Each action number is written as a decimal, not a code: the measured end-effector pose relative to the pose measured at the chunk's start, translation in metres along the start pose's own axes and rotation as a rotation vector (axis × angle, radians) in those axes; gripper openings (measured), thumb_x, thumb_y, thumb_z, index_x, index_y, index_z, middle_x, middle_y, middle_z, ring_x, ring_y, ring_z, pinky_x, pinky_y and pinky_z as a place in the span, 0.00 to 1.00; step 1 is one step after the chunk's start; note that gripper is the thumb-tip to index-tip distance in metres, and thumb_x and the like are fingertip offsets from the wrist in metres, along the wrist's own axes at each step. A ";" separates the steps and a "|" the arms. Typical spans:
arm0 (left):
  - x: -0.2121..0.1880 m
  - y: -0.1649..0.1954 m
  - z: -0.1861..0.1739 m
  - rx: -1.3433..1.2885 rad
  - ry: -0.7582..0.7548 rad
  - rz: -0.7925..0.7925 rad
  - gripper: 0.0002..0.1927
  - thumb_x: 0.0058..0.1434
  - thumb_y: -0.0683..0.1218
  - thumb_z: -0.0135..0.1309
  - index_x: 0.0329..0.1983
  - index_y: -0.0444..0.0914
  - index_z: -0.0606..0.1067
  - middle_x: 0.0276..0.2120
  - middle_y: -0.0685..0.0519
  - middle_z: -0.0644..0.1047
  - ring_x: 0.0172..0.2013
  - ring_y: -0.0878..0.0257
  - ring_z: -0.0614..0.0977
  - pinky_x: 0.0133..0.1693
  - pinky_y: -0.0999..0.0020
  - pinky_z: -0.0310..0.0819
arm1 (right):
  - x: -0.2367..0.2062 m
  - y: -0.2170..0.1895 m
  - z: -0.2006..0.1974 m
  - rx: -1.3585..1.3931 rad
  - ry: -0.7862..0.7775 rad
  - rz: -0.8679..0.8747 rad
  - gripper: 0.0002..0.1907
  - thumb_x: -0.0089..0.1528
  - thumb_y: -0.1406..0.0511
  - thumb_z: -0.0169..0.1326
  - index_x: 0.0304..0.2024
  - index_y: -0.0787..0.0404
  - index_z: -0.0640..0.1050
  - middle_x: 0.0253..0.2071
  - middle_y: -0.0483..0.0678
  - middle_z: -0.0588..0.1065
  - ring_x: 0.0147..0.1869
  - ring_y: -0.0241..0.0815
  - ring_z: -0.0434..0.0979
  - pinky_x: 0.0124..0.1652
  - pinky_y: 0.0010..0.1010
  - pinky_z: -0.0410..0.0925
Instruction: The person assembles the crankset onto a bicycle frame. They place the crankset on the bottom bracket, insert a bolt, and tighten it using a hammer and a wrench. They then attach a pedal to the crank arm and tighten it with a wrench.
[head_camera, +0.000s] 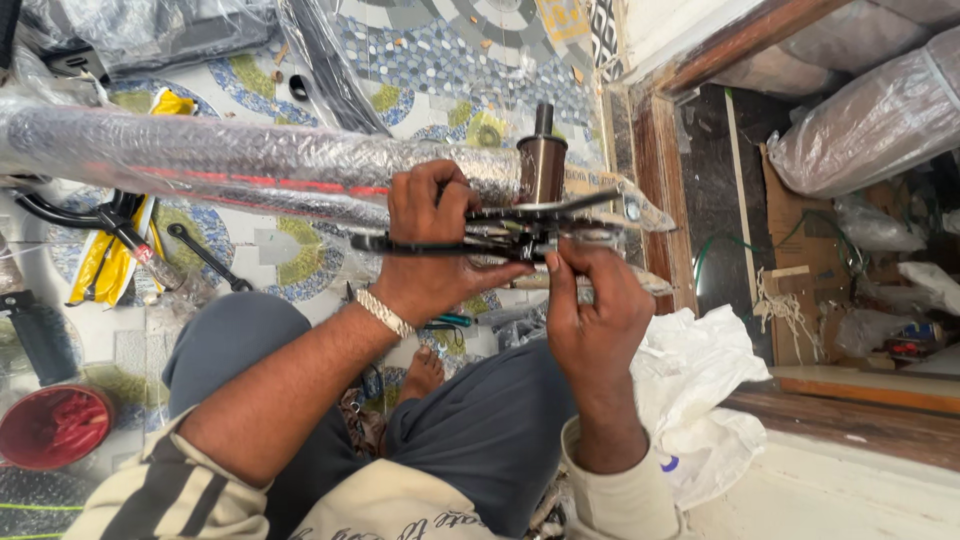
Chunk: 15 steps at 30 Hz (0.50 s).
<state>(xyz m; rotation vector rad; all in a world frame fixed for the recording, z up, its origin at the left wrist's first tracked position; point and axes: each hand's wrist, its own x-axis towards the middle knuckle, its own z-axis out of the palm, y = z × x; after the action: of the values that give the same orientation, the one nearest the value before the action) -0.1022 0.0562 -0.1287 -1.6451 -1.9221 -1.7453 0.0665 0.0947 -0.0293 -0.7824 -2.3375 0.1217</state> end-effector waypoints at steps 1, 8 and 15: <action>0.000 0.000 0.000 0.001 0.007 0.003 0.42 0.43 0.67 0.78 0.42 0.34 0.69 0.50 0.41 0.66 0.51 0.46 0.67 0.51 0.47 0.63 | 0.000 0.001 -0.001 -0.001 0.004 0.010 0.04 0.66 0.71 0.61 0.41 0.66 0.78 0.40 0.54 0.81 0.42 0.47 0.85 0.41 0.31 0.74; -0.002 -0.001 0.001 0.020 -0.010 -0.020 0.44 0.41 0.67 0.78 0.44 0.35 0.69 0.51 0.41 0.66 0.52 0.47 0.67 0.53 0.47 0.64 | -0.001 0.008 0.000 0.168 -0.022 0.139 0.05 0.66 0.71 0.63 0.43 0.66 0.79 0.40 0.52 0.82 0.41 0.39 0.84 0.42 0.27 0.74; -0.003 0.001 0.000 0.003 0.016 -0.012 0.45 0.39 0.67 0.78 0.45 0.34 0.69 0.51 0.42 0.65 0.52 0.46 0.66 0.54 0.47 0.64 | 0.004 0.013 -0.010 0.461 -0.129 0.383 0.08 0.66 0.68 0.62 0.46 0.67 0.82 0.37 0.47 0.82 0.37 0.28 0.76 0.37 0.19 0.69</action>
<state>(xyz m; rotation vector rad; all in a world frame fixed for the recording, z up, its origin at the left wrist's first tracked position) -0.0998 0.0542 -0.1300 -1.6170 -1.9315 -1.7532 0.0772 0.1068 -0.0225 -0.9892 -2.1218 0.8639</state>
